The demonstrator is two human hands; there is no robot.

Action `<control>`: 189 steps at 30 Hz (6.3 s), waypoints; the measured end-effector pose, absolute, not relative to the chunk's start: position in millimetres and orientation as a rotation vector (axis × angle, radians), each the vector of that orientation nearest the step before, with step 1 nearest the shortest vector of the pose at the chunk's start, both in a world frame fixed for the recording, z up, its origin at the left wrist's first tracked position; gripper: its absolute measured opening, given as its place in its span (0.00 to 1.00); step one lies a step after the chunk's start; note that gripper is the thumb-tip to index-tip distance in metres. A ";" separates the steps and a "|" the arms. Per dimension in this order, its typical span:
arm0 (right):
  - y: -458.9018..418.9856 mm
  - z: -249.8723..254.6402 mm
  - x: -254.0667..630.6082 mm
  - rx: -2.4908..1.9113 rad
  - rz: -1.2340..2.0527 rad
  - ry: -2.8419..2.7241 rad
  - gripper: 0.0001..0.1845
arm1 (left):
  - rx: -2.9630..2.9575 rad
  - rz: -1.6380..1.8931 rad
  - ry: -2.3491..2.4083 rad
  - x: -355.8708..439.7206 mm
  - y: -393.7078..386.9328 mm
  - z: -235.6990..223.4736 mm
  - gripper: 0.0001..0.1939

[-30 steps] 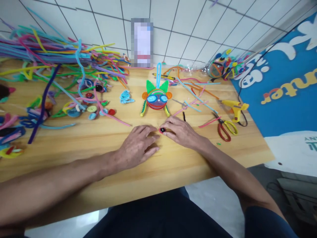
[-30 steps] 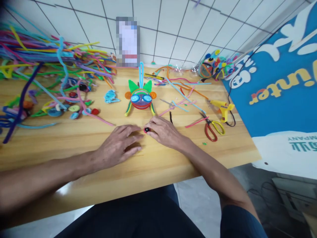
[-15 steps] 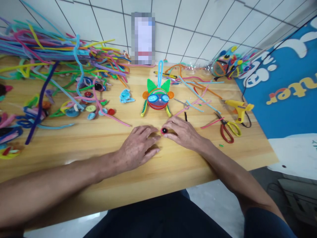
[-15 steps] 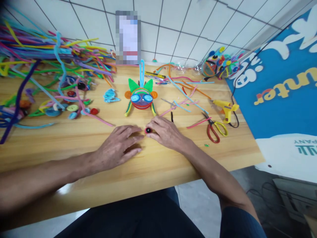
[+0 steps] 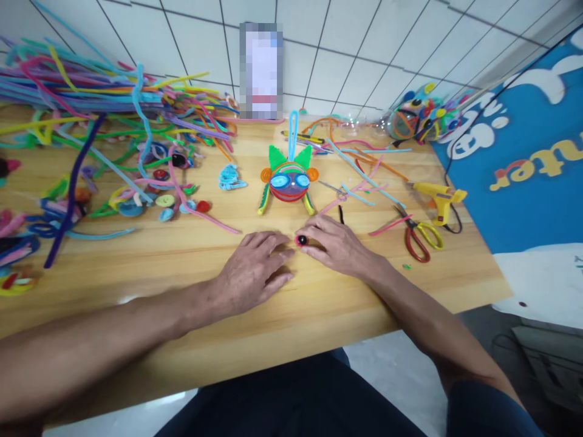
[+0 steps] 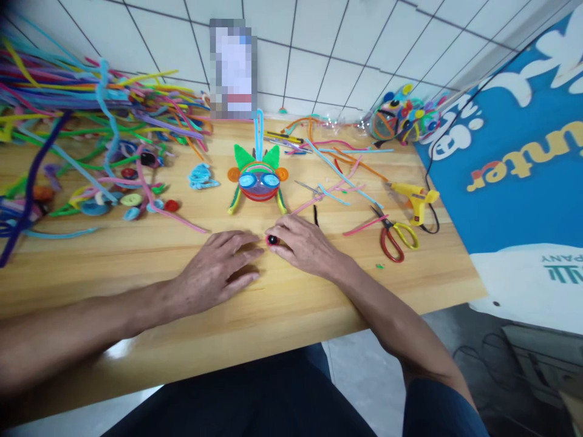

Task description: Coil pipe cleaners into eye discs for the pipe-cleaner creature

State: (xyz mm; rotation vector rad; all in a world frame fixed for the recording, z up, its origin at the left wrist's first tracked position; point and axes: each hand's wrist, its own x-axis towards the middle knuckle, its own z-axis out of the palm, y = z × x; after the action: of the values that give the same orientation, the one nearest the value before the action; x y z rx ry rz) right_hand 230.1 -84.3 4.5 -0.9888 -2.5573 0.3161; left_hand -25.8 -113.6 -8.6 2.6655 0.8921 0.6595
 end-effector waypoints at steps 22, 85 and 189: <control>-76.6 3.1 209.1 -1.286 0.121 -2.413 0.08 | 2.537 0.880 0.795 -26.6 -111.2 -13.4 0.13; -69.7 -1.8 193.1 -1.249 0.093 -2.347 0.06 | 2.529 0.792 0.786 -25.8 -111.2 -14.2 0.11; -102.8 52.5 189.0 -1.034 0.228 -2.589 0.11 | 2.538 0.355 1.151 -34.8 -105.5 32.4 0.12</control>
State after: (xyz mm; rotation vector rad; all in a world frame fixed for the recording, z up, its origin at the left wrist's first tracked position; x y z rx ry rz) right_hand 189.0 -102.8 52.5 -1.0337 -2.5891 0.2280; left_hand -34.8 -105.5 32.4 2.5376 1.1509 0.3546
